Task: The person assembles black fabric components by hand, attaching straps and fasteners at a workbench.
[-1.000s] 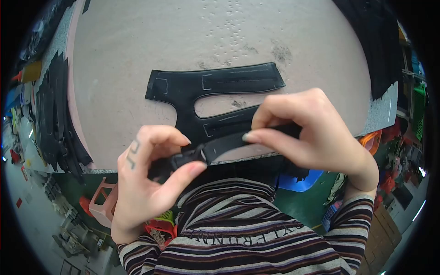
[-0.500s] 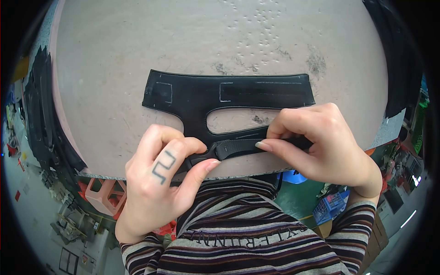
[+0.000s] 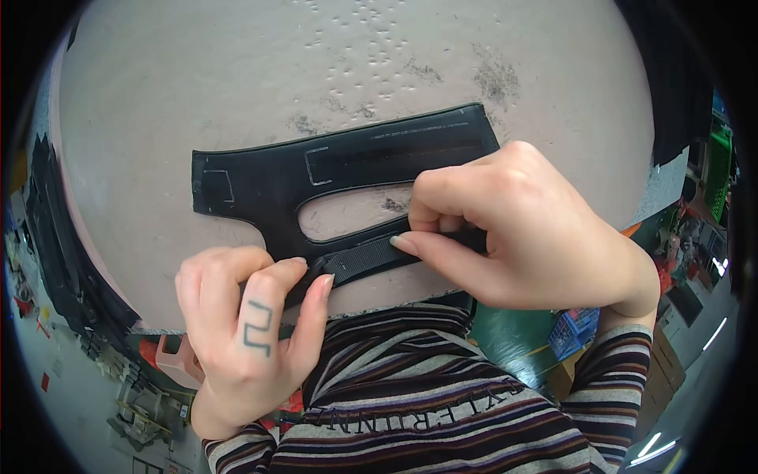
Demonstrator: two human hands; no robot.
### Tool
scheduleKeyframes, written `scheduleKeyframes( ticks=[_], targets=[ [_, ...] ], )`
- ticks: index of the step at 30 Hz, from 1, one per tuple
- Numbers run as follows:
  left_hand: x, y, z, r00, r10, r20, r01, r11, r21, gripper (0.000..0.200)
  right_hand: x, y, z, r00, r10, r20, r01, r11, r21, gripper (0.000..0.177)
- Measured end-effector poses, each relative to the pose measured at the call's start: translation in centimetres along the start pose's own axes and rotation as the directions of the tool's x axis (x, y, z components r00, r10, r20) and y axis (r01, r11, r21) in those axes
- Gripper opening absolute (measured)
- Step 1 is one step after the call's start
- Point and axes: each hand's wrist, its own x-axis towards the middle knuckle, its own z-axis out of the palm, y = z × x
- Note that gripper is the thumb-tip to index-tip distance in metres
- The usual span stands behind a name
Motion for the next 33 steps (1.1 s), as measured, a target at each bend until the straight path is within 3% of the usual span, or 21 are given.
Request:
scheduleKeyframes(
  ticks=[2,5,9,12,15,19,22,28,30,33],
  targets=[
    [-0.2,-0.1,0.0,0.999,-0.037,0.021,0.038,0.998,-0.058,0.029,0.0,-0.1,0.0,1.000,0.000,-0.001,0.000,1.000,-0.013,0.016],
    [-0.1,0.0,0.0,1.000,0.005,-0.013,-0.005,1.000,-0.006,0.031,0.1,-0.3,0.0,1.000,0.007,0.006,-0.007,0.999,-0.039,0.017],
    [-0.8,0.5,1.0,0.909,0.414,-0.046,-0.386,0.879,0.279,0.046,0.0,-0.5,0.2,1.000,0.011,-0.011,-0.012,0.998,-0.069,0.021],
    [-1.4,1.0,3.0,0.906,0.422,0.018,-0.387,0.813,0.434,0.047,-1.2,-0.3,0.0,0.999,0.011,-0.048,-0.022,0.973,-0.229,0.022],
    [-1.3,0.9,2.8,0.897,0.441,0.041,-0.409,0.789,0.459,0.044,-4.8,0.3,-2.1,0.981,0.129,-0.147,-0.135,0.990,-0.030,0.022],
    [-1.1,0.9,2.7,0.886,0.457,0.075,-0.439,0.778,0.449,0.037,-7.8,1.5,-3.4,0.871,0.466,-0.156,-0.395,0.852,0.343,0.018],
    [-1.1,0.8,3.0,0.883,0.466,0.057,-0.438,0.773,0.458,0.035,-7.9,2.3,-2.8,0.878,0.442,-0.184,-0.358,0.861,0.362,0.019],
    [-1.0,1.0,2.7,0.883,0.462,0.085,-0.445,0.764,0.468,0.034,-7.6,2.8,-2.6,0.912,0.314,-0.264,-0.258,0.939,0.226,0.024],
    [-1.0,1.1,2.6,0.887,0.452,0.096,-0.442,0.769,0.461,0.034,-7.8,2.6,-3.6,0.939,0.278,-0.201,-0.273,0.961,0.052,0.019],
    [-0.9,1.0,2.4,0.886,0.452,0.109,-0.450,0.774,0.445,0.034,-7.9,2.2,-3.2,0.936,0.095,-0.340,-0.201,0.934,-0.294,0.016]
  ],
)
